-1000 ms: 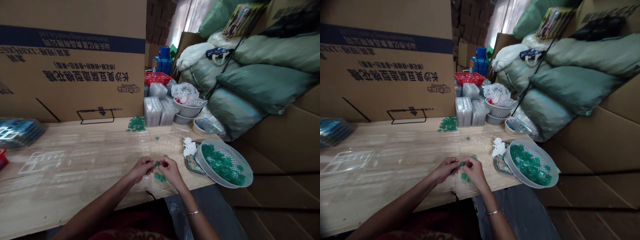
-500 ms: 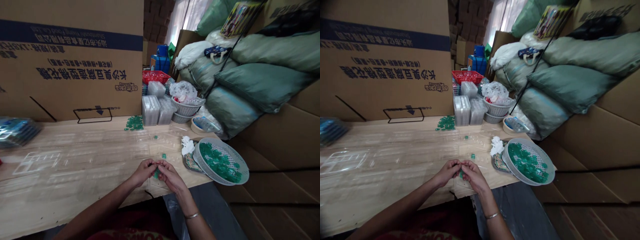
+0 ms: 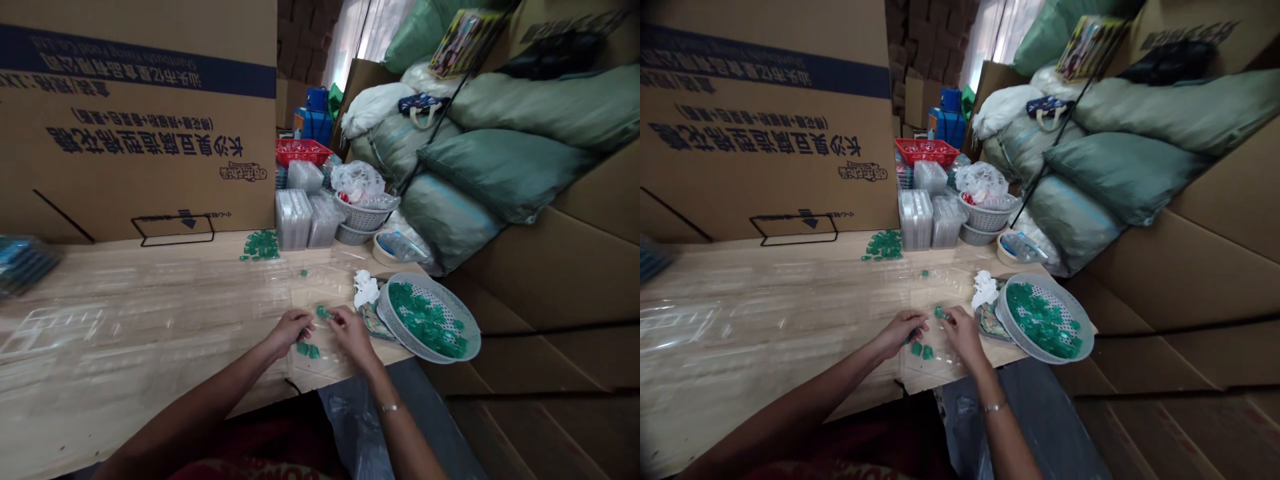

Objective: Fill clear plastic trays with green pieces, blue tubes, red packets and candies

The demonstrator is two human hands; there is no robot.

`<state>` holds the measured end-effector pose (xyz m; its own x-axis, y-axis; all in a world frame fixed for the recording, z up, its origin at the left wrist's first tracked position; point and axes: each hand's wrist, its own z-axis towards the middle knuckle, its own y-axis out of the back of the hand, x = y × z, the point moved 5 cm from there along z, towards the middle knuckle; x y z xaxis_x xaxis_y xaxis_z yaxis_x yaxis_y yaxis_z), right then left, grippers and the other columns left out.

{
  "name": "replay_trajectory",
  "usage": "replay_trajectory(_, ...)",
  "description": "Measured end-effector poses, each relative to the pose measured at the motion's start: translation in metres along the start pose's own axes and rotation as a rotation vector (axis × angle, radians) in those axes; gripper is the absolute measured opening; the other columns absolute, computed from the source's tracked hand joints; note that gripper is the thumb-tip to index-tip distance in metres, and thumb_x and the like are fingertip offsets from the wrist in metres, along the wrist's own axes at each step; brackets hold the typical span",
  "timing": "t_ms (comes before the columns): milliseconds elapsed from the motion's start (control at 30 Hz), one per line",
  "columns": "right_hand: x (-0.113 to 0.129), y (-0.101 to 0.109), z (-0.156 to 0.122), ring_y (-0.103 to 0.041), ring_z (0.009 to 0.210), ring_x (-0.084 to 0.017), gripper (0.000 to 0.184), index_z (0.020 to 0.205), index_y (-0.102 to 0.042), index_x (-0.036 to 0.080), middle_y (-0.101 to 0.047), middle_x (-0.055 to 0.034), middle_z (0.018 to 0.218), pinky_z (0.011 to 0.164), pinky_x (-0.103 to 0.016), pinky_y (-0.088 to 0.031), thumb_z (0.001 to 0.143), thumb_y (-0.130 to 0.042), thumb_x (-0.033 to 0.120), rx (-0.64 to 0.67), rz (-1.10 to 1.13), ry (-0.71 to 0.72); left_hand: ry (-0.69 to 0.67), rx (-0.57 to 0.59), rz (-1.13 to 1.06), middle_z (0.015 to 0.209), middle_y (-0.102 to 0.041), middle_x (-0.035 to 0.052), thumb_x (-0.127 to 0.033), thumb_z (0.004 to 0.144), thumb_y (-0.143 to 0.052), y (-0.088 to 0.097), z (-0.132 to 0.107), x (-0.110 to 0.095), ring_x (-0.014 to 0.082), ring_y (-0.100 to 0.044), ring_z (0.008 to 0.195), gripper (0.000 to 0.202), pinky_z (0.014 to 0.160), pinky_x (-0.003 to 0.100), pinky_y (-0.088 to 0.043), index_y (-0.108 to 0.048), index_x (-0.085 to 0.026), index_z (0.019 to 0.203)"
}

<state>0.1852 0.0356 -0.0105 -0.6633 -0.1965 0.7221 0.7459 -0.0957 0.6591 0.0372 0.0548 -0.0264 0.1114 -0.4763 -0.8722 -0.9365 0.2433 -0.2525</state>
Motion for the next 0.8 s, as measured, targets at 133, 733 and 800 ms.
replay_trajectory(133, -0.021, 0.009, 0.027, -0.058, 0.083, -0.019, 0.016, 0.082, -0.068, 0.018, -0.066, -0.0057, 0.084, 0.077, -0.030, -0.043, 0.074, -0.057, 0.010, 0.066, -0.152, 0.010, 0.007, -0.034, -0.014, 0.058, -0.060, -0.0007, -0.028, 0.062, -0.070, 0.005, 0.008, -0.007, 0.0060, -0.047, 0.043, 0.023, 0.039, 0.018, -0.025, -0.063, -0.012, 0.076)
replay_trajectory(733, 0.061, -0.022, 0.001, -0.053, 0.066, -0.014, 0.009, 0.077, -0.060, 0.019, -0.058, -0.0006, 0.073, 0.060, -0.024, -0.040, 0.073, -0.053, 0.016, 0.025, 0.144, 0.075, 0.272, 0.134, -0.683, 0.073, -0.069, 0.0078, -0.028, 0.083, -0.051, 0.005, -0.014, -0.007, 0.0157, -0.063, 0.065, 0.025, 0.062, 0.024, -0.047, -0.067, -0.009, 0.088)
replay_trajectory(800, 0.056, -0.024, 0.002, -0.050, 0.060, -0.013, 0.007, 0.070, -0.057, 0.019, -0.055, 0.0012, 0.065, 0.056, -0.023, -0.038, 0.073, -0.052, 0.020, 0.006, 0.203, 0.013, 0.273, 0.126, -0.631, 0.077, -0.069, 0.0065, -0.020, 0.079, -0.056, 0.007, -0.016, -0.004, 0.0147, -0.063, 0.069, 0.016, 0.066, 0.024, -0.047, -0.068, -0.011, 0.086)
